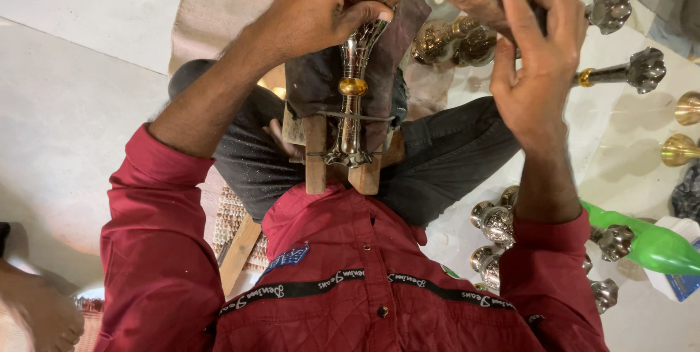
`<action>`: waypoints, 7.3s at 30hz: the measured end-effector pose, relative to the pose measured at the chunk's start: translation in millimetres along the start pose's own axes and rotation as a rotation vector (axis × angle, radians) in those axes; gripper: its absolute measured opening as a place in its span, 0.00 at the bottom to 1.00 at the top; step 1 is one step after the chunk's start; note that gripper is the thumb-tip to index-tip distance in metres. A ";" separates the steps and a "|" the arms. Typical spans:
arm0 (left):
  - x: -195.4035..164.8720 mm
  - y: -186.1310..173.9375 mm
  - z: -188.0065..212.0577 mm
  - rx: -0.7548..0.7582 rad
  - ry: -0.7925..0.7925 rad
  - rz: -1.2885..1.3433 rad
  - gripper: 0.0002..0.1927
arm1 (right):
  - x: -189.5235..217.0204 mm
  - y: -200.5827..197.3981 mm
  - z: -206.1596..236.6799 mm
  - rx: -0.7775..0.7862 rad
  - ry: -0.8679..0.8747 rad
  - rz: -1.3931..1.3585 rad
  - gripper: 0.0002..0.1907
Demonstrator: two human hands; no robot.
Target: The person sits cross-legged on the floor with an ornate brass vase clamped in a wooden jig on their lap. They hold a small punch against the vase surface and strike it with a wooden mallet to hammer decorative patterns, repositioning the vase and punch repeatedly to work different areas.
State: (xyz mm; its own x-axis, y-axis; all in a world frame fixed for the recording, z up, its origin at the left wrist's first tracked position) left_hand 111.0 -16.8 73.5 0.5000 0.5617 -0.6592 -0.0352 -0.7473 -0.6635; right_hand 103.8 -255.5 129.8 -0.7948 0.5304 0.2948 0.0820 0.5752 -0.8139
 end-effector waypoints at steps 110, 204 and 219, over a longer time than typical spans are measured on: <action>32.4 -7.9 54.1 -0.743 -0.076 0.383 0.08 | 14.7 -16.0 -54.7 0.282 -0.201 0.184 0.30; 1.1 -10.1 24.8 -0.457 -0.011 0.014 0.06 | 28.4 -57.1 -43.8 0.184 -0.328 0.490 0.27; 1.0 1.0 35.5 -0.493 -0.029 0.017 0.28 | -11.1 -16.0 -26.4 0.241 -0.192 0.315 0.26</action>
State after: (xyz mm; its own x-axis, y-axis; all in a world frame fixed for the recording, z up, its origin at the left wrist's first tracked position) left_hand 80.7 -4.4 59.6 0.4784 0.5525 -0.6826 0.3743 -0.8314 -0.4106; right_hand 127.2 -254.2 152.7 -0.8526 0.5184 -0.0662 0.2139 0.2305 -0.9493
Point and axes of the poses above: each hand's wrist, its own z-axis away from the middle knuckle, its own y-axis out of the palm, x = y × z, the point moved 9 cm from there along -z, towards the middle knuckle, and after that the axes turned 8 degrees about -z, right-handed, at the moved point
